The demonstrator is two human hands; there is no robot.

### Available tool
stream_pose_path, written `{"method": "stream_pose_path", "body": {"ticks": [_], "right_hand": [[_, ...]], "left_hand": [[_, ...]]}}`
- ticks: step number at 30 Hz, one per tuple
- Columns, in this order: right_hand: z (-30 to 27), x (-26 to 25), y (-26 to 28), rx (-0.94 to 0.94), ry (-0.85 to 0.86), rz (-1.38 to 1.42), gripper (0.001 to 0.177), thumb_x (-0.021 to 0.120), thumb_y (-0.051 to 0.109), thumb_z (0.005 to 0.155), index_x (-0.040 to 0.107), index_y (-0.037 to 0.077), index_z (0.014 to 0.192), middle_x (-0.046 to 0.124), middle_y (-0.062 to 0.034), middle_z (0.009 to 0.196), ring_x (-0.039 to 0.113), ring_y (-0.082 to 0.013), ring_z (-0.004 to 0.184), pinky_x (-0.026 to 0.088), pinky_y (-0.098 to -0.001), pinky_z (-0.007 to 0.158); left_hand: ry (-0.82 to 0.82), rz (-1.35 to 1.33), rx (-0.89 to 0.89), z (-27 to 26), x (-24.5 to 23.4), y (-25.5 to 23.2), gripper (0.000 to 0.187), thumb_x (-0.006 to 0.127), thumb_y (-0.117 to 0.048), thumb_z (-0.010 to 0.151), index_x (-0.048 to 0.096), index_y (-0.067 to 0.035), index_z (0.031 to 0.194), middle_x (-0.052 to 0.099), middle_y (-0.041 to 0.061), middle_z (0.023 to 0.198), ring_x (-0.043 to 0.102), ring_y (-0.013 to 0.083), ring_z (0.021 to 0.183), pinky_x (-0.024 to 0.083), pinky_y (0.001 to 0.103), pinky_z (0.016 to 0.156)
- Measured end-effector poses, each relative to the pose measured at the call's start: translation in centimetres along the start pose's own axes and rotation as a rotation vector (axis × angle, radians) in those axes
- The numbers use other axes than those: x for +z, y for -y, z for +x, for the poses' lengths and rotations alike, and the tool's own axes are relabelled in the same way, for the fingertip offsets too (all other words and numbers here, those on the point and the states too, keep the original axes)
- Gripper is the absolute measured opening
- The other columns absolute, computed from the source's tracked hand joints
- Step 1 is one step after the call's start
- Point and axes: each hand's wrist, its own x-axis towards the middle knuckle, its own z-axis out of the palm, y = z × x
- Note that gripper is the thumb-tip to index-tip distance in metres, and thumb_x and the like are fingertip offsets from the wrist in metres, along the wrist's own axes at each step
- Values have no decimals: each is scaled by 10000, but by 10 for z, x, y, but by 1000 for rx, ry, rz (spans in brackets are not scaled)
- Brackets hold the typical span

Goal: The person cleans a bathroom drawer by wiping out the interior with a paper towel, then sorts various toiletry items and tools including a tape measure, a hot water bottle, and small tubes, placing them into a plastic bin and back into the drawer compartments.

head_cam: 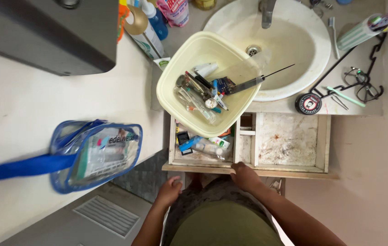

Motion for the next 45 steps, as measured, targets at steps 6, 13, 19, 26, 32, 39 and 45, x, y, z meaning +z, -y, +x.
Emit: {"method": "stream_pose_path", "body": {"ticks": [6,13,19,26,32,39,45], "right_hand": [[63,69,-18,-69,-98,-157,307,490,110,771,502,75,1075,476,-153,1137,507,-310,1017,453,-387,818],[127,73,11,103,126,-437,454,472,143,789,400,137,1237,398,-172,1196,417,-313,1046,382,-442,822],[132,91,-7,45,81,-557,376,424,173,829,426,85,1194,440,-123,1221,415,-275,1097,341,-435,875],[110,60,-3,215,7,209,417,568,237,772,448,67,1133,610,-165,881,575,-339,864,446,-421,768],[72,-4,15,195,-38,377,350,637,192,724,576,22,1023,619,-184,849,592,-305,770,471,-373,721],[19,-51,43,221,85,912,322,681,82,699,583,17,999,667,-74,833,588,-137,737,477,-288,681],[-33,-70,72,121,50,1163,287,665,25,718,593,-3,995,653,-63,843,576,-112,724,473,-264,670]], "left_hand": [[-62,67,-60,-21,-2,6,437,531,-224,789,494,-73,1198,616,26,769,594,131,703,456,259,667],[-84,130,-209,-44,-20,34,410,530,-251,788,526,-98,1168,633,53,791,623,156,701,468,277,673],[-131,172,-228,-48,-45,42,403,544,-269,796,539,-89,1157,632,88,775,603,150,669,461,270,631],[-58,78,-168,-22,-52,27,415,542,-237,791,509,-70,1170,612,49,772,568,133,651,458,270,595],[40,160,95,-9,-36,-1,415,573,-257,793,533,-60,1156,594,62,758,564,128,661,452,257,621],[309,111,158,-17,5,-65,462,598,-299,780,524,-57,1167,617,47,920,568,127,724,486,274,648],[612,-558,160,-48,31,-116,347,603,-223,833,511,-1,1084,595,76,973,616,164,864,538,320,733]]}}
